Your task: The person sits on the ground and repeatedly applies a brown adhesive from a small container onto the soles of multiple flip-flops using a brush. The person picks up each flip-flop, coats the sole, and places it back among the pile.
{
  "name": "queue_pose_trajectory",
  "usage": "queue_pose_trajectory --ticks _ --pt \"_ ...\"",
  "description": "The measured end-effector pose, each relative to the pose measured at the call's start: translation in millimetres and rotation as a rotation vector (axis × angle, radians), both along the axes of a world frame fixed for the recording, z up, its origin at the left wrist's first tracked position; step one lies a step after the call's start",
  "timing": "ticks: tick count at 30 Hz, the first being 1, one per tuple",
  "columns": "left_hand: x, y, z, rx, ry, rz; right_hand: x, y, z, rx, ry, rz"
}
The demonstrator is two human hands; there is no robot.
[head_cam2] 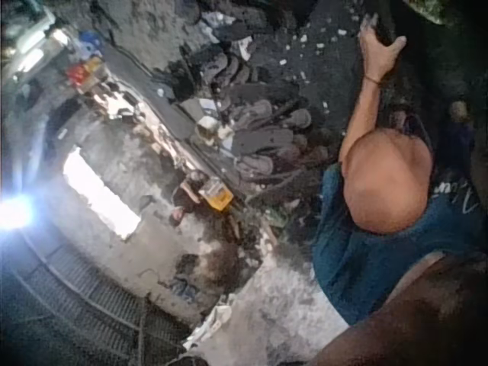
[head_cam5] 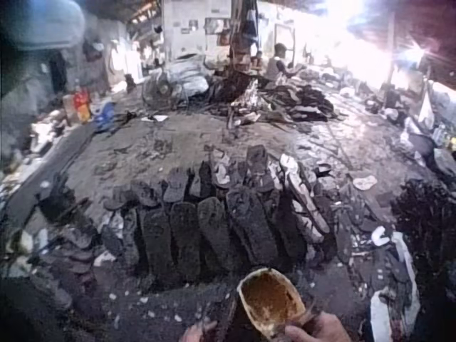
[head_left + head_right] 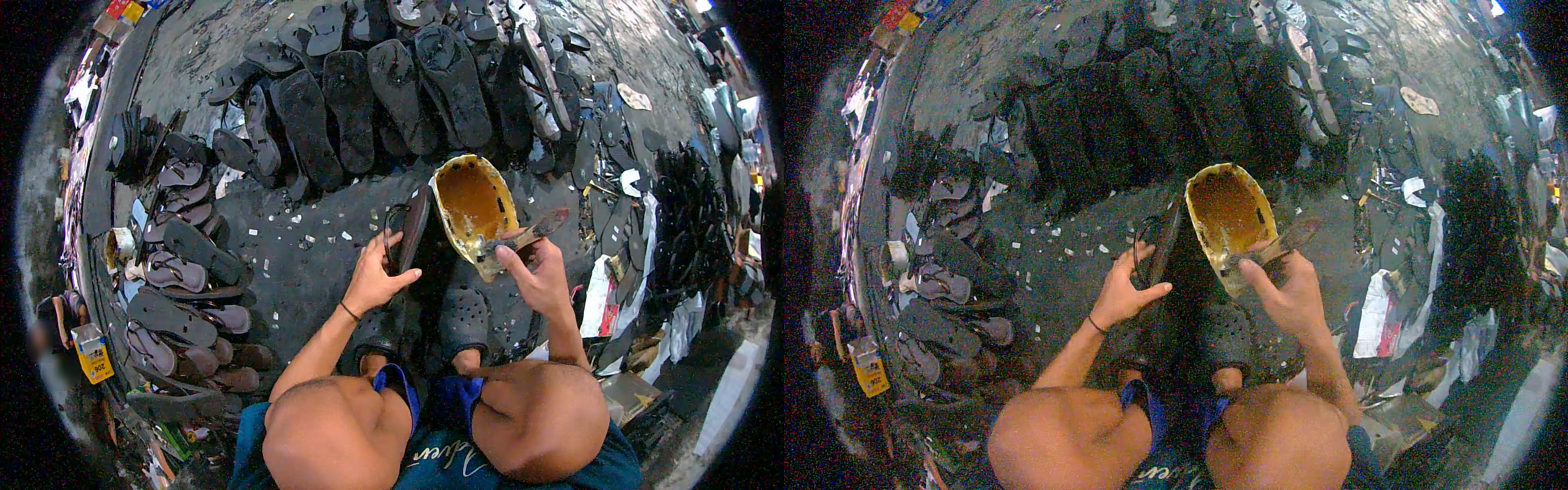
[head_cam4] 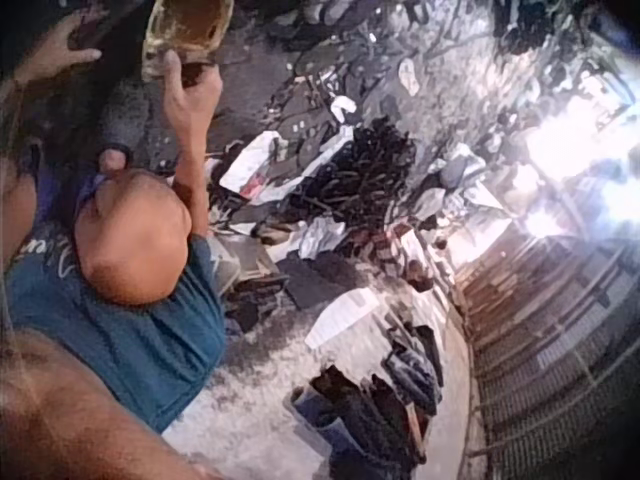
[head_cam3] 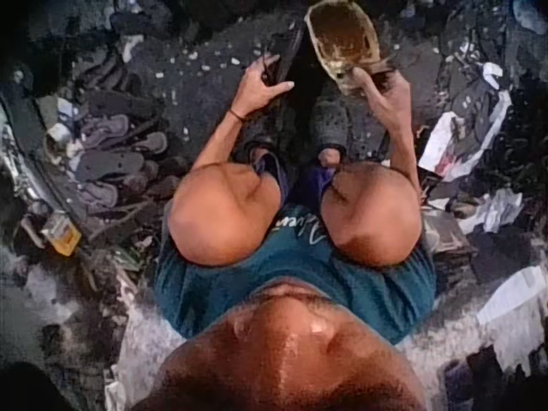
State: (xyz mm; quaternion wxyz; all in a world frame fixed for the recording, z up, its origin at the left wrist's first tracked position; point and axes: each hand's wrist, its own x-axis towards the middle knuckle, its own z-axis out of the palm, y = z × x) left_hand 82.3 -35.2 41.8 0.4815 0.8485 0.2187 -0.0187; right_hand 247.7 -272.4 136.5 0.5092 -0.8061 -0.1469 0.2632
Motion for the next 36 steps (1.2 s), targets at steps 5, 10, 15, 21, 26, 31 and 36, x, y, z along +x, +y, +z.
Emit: queue_pose_trajectory --ticks 5,10,15,21,26,31,36 --pt "51.0 6.1 -31.8 -0.886 -0.042 0.226 -2.8 12.9 -6.0 0.102 0.01 -0.048" --pt "71.7 11.0 16.6 -1.188 0.023 0.654 7.8 57.0 -3.6 0.356 -0.019 -0.11" --pt "22.8 38.0 26.7 -1.32 -0.331 0.547 4.6 135.4 9.6 0.369 -0.533 0.158" --pt "5.4 42.7 27.4 -1.442 -0.384 0.609 -16.1 131.9 8.9 0.357 -0.32 0.267" --pt "18.5 10.4 64.0 -1.309 -0.279 0.763 9.7 137.8 21.8 0.327 -0.486 0.096" --pt "27.7 7.1 54.9 -0.755 -0.502 0.656 -16.5 137.3 31.7 0.442 -0.404 0.061" --pt "15.3 47.3 48.0 -0.953 -0.356 0.621 -40.0 133.6 14.6 0.444 0.236 0.151"
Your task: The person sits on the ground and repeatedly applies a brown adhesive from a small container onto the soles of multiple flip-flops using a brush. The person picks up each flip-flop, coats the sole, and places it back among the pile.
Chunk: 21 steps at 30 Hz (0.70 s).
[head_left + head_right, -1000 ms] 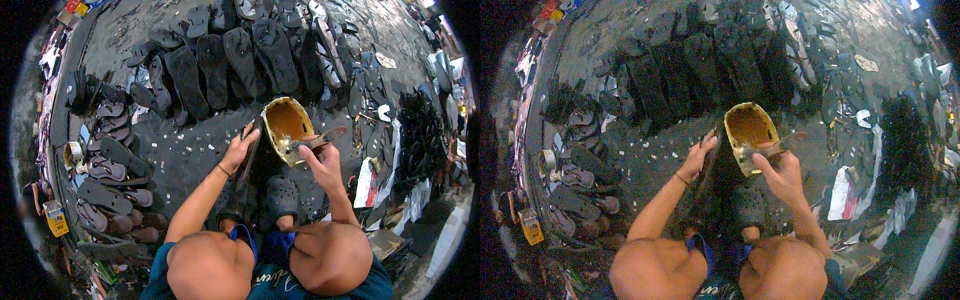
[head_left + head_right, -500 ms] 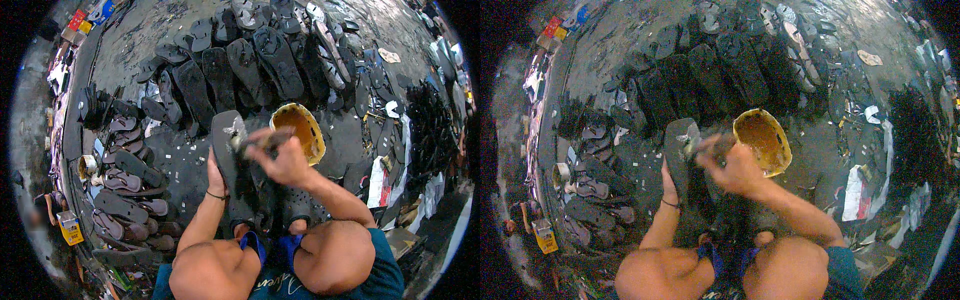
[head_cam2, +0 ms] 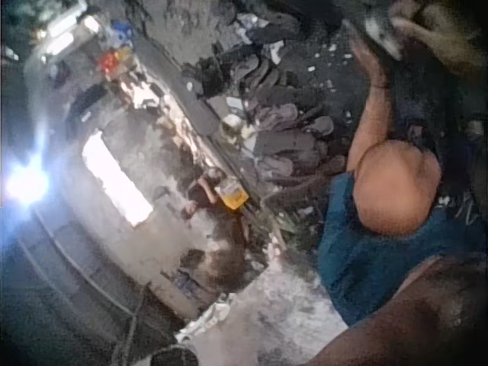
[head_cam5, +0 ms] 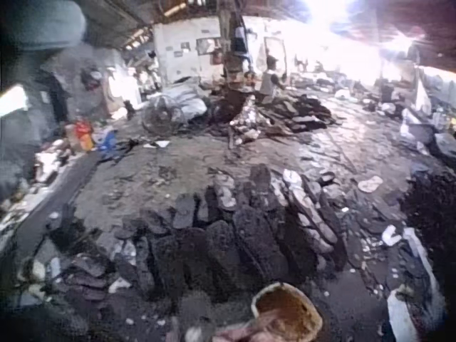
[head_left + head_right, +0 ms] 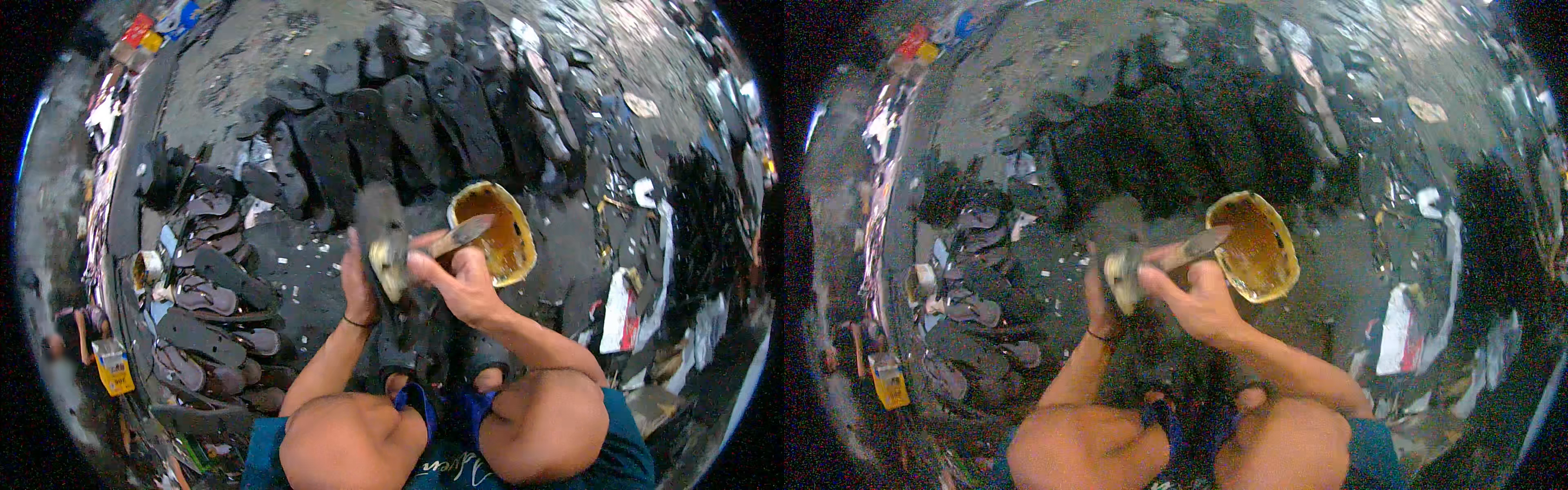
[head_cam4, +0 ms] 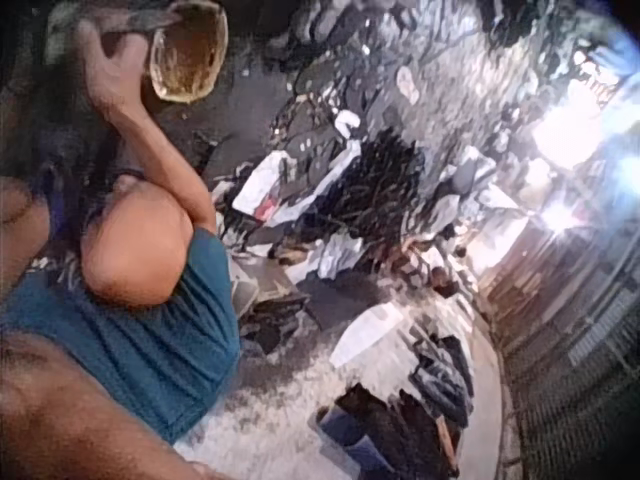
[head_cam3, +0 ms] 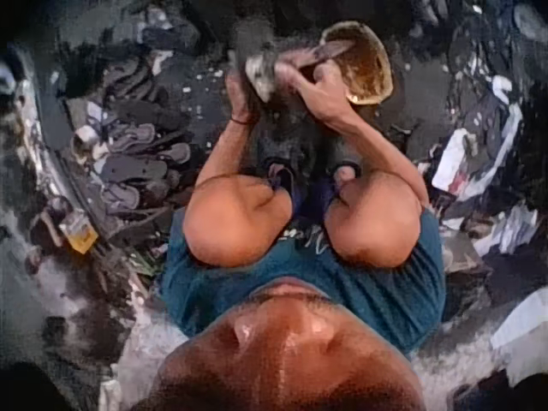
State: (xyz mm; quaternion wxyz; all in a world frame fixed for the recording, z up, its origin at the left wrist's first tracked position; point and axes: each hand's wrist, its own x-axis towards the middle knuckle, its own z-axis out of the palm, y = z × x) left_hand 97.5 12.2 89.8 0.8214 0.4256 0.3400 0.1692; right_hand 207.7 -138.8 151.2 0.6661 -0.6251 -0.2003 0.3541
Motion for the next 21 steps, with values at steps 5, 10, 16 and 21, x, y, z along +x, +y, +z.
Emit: queue_pose_trajectory --ticks 5,10,16,21 --pt "-112.2 -38.8 1.0 -0.711 0.089 -0.147 47.7 -17.0 8.4 0.103 0.287 -0.271" --pt "-55.4 -29.8 15.8 -0.547 0.0 -0.076 20.4 7.8 -2.1 -0.057 -0.309 0.015" --pt "27.9 6.5 61.4 -0.389 -0.128 0.194 27.4 7.7 -26.5 -0.251 -0.598 -0.021" --pt "38.2 -8.9 55.8 -0.87 -0.041 -0.103 -0.4 16.4 20.6 0.133 -0.529 0.098"
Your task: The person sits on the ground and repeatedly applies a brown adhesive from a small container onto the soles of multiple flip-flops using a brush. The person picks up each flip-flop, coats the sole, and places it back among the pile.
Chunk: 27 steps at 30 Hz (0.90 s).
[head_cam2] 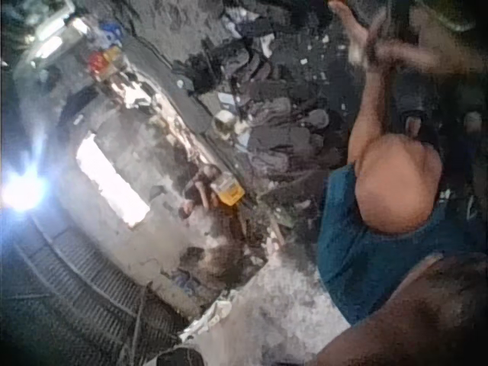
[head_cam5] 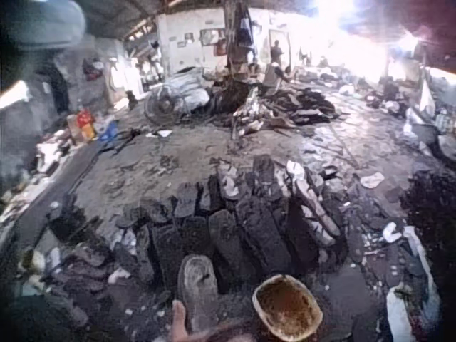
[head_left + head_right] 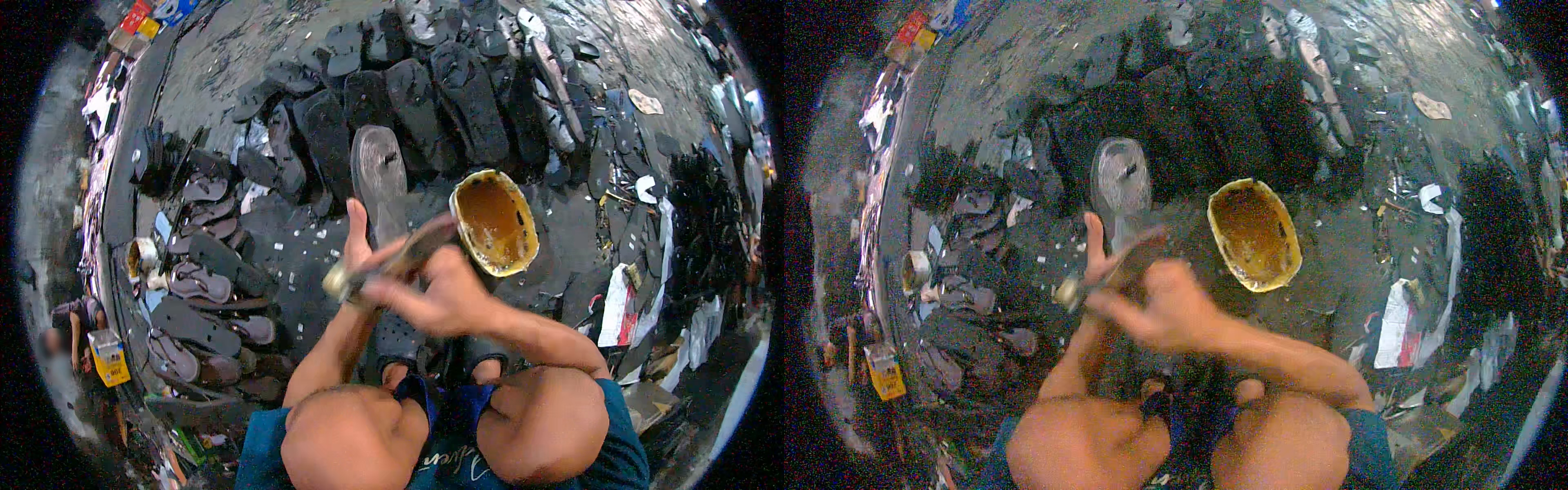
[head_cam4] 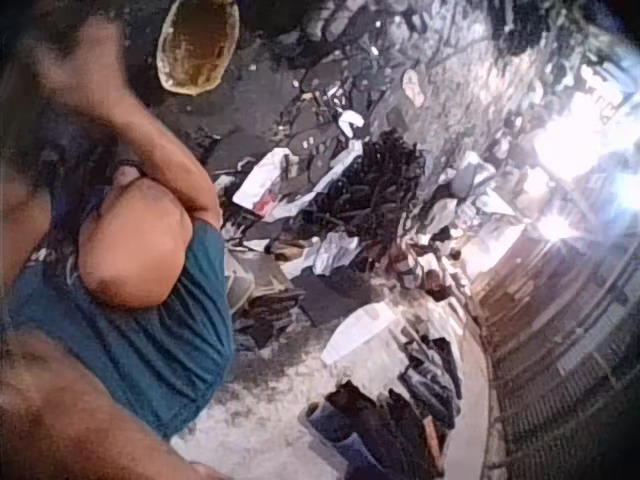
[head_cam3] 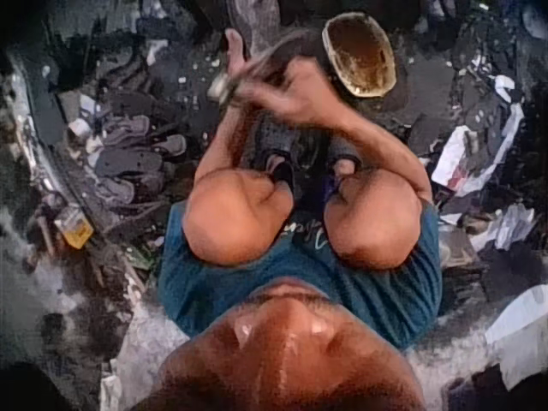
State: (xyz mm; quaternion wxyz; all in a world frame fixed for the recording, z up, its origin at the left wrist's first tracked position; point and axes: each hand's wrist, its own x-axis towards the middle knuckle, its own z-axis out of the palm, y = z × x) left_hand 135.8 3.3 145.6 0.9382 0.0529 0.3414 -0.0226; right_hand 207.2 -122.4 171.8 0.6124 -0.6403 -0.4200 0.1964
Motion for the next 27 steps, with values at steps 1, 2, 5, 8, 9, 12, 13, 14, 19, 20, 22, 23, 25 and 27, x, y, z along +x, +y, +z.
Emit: queue_pose_trajectory --ticks 1,2,5,8,9,12,13,14,19,20,22,23,25,27 --pt "-27.8 22.8 -44.0 -0.037 -0.351 -0.059 -9.5 6.1 18.2 0.087 -0.182 0.128" --pt "-12.5 5.5 -22.6 0.178 -0.226 0.064 7.1 5.7 7.4 0.013 0.085 -0.071" --pt "-0.1 4.6 -22.7 0.371 -0.143 0.23 15.6 1.6 -4.0 -0.134 0.163 -0.15" --pt "-6.0 18.6 -15.4 0.554 -0.049 0.247 1.5 -7.6 -9.6 -0.112 -0.012 -0.117" --pt "-4.8 16.9 -15.7 0.48 -0.115 0.24 21.2 -11.7 -14.0 -0.192 0.027 -0.211" --pt "-8.9 17.9 3.4 0.405 -0.135 0.282 39.6 -7.2 -28.6 -0.182 0.183 -0.278" --pt "7.1 4.9 1.8 0.537 -0.074 0.351 27.1 -2.3 -15.2 -0.142 0.273 -0.266" --pt "-12.3 13.9 -27.1 0.279 -0.082 0.204 4.9 4.7 3.0 -0.126 0.167 -0.083" --pt "-9.3 65.9 -56.4 0.466 -0.164 0.262 7.6 -8.3 18.6 -0.167 0.39 -0.102" --pt "1.6 86.2 -52.9 0.352 -0.249 0.318 21.0 -17.3 17.2 -0.19 0.382 -0.175" --pt "17.0 138.0 -41.2 0.269 -0.392 0.424 29.3 -26.8 -0.4 -0.21 0.303 -0.222" --pt "25.8 167.4 -38.6 0.289 -0.457 0.463 22.9 -30.0 -14.7 -0.214 0.224 -0.217" --pt "41.8 227.0 -40.7 0.38 -0.506 0.596 5.3 -23.7 -18.9 -0.261 0.372 -0.164" --pt "66.7 245.9 -29.1 0.408 -0.087 0.835 6.2 -28.6 -33.1 -0.278 0.371 -0.19"
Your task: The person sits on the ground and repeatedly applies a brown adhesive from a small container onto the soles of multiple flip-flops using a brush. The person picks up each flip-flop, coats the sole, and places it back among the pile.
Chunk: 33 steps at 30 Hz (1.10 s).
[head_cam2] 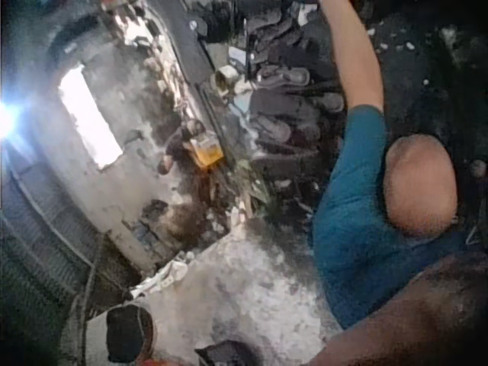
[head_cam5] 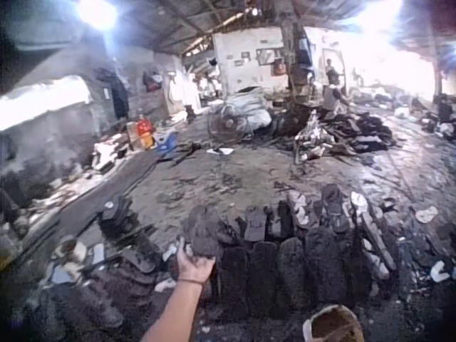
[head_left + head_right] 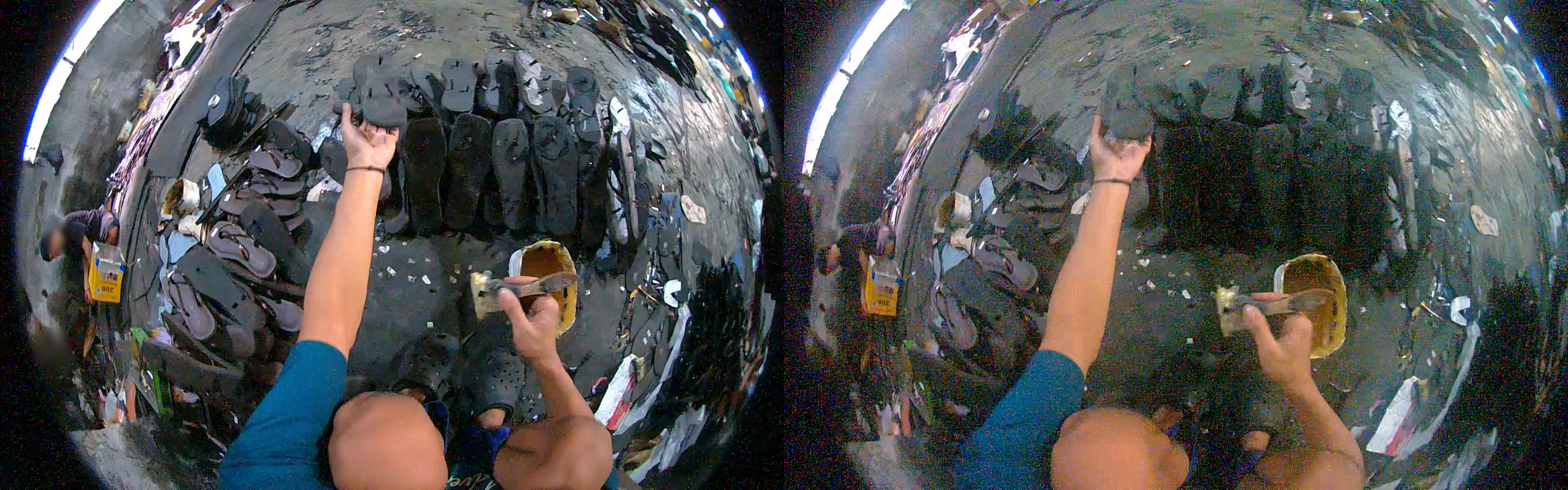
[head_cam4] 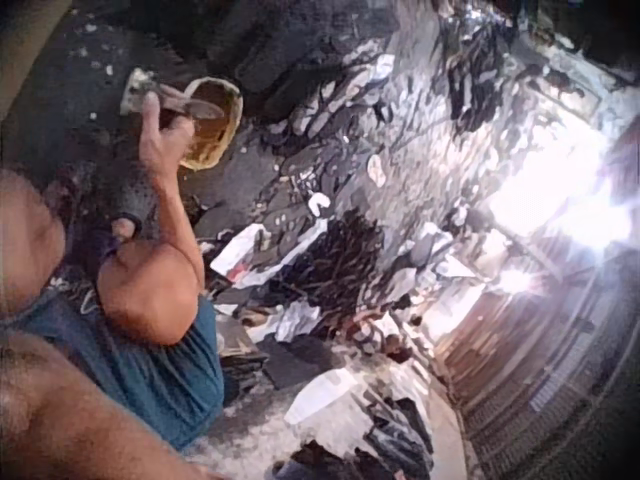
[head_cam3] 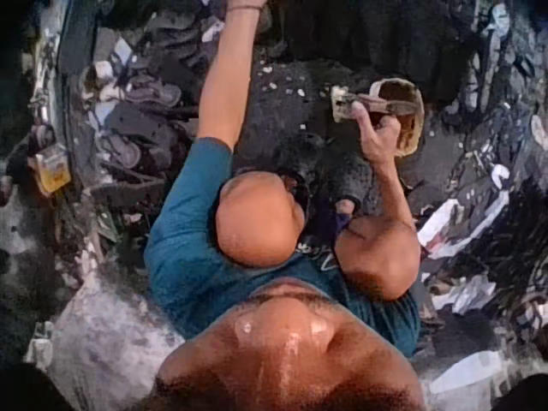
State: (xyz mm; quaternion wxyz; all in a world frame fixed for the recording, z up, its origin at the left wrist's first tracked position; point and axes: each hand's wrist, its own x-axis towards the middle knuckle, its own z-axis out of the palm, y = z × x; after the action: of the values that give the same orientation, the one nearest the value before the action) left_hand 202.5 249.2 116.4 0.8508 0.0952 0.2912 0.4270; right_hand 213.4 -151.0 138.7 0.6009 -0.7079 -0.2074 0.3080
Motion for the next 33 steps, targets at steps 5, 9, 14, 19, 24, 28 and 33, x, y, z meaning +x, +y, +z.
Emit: queue_pose_trajectory --ticks 5,9,14,19,24,28,33 --pt "-117.0 -31.9 -99.7 0.604 0.797 -0.076 36.8 -38.3 -32.6 -0.109 -0.301 -0.157" --pt "-208.0 -70.6 -98.9 1.407 1.835 0.01 64.8 -75.4 -43.7 -0.383 -0.673 -0.233" --pt "-272.0 -41.2 -73.3 1.01 2.524 -0.267 70.4 -73.4 -75.6 -0.472 -0.812 -0.232" --pt "-281.3 -82.0 -43.0 1.137 1.978 -0.034 61.5 -101.2 -22.5 -0.803 -0.644 -0.011" --pt "-267.8 -197.3 -37.2 0.612 0.835 -0.46 46.5 -133.7 -14.6 -1.045 -0.601 0.07" --pt "-273.5 -250.2 -94.9 0.746 1.151 -0.659 39.0 -117.6 -14.4 -0.964 -0.548 0.066" --pt "-247.8 -275.3 -67.3 1.224 1.352 -0.555 42.3 -136.6 15.5 -0.908 -0.23 0.362"
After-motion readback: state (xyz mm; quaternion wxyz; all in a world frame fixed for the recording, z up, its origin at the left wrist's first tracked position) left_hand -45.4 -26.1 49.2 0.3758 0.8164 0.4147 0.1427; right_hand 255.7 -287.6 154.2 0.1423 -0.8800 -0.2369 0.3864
